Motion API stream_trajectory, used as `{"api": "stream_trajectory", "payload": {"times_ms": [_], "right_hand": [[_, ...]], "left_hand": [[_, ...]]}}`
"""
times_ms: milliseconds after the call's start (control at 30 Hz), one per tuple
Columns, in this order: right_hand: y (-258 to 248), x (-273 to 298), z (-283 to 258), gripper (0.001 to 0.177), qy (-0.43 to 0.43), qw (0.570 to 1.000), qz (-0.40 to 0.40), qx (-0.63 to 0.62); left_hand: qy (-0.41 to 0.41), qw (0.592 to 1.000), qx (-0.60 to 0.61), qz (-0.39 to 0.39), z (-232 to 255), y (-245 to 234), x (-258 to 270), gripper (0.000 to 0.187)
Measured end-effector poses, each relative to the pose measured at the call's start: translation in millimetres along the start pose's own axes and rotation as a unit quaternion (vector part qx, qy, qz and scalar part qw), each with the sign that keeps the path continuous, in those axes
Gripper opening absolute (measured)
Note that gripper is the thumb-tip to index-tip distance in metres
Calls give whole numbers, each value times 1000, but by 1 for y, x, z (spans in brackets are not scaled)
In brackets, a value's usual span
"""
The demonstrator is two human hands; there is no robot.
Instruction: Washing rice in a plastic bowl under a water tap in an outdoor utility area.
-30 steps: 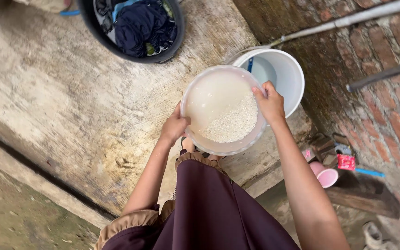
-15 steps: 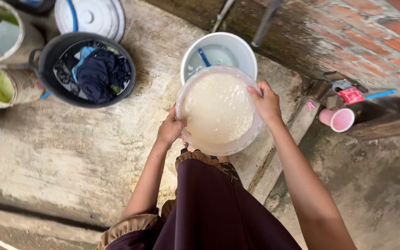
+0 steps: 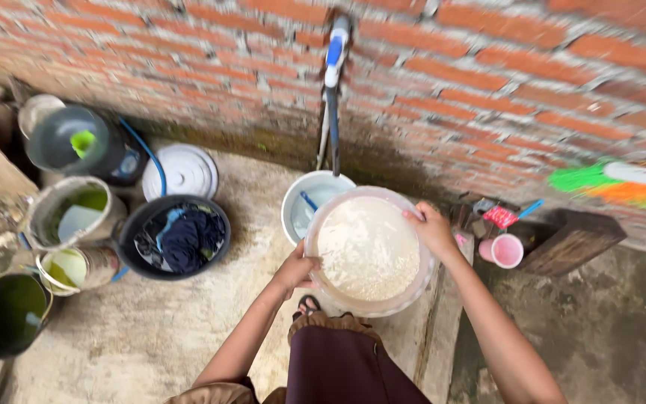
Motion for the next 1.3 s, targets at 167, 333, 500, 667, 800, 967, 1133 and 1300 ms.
{"api": "stream_trajectory", "payload": {"times_ms": [167, 333, 500, 667, 800, 967, 1133, 1300], "right_hand": [[-34, 1, -61, 34, -23, 998, -10, -54], [-50, 10, -105, 30, -56, 996, -43, -50], [-49, 20, -130, 30, -72, 991, -101, -56], [-28, 28, -138, 22, -60, 980, -137, -129], [-5, 26, -136, 22, -32, 977, -157, -143], [6, 21, -153, 24, -81, 970, -187, -131], [21, 22, -183, 26, -130, 949, -253, -137], [22, 34, -212, 23, -138, 941, -282, -129]], "left_hand": [[12, 1000, 0, -3, 60, 2, 60, 80], [26, 1000, 6, -2, 78, -3, 111, 82], [44, 997, 60, -33, 85, -5, 151, 87], [43, 997, 66, -1, 79, -14, 182, 89], [50, 995, 79, 42, 56, -28, 184, 86], [100, 983, 102, 115, 10, -41, 155, 78], [120, 953, 179, 211, -16, -16, 180, 68], [119, 915, 235, 307, -46, 13, 192, 62]]}}
Point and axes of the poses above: each hand's wrist, its own x-axis away from the middle knuckle, its own y-axis out of the palm, z = x × y, the point moved 8 cm from there along -x, towards the middle knuckle, and after that the axes turned 1 degree about -z, right-handed, at the moved point
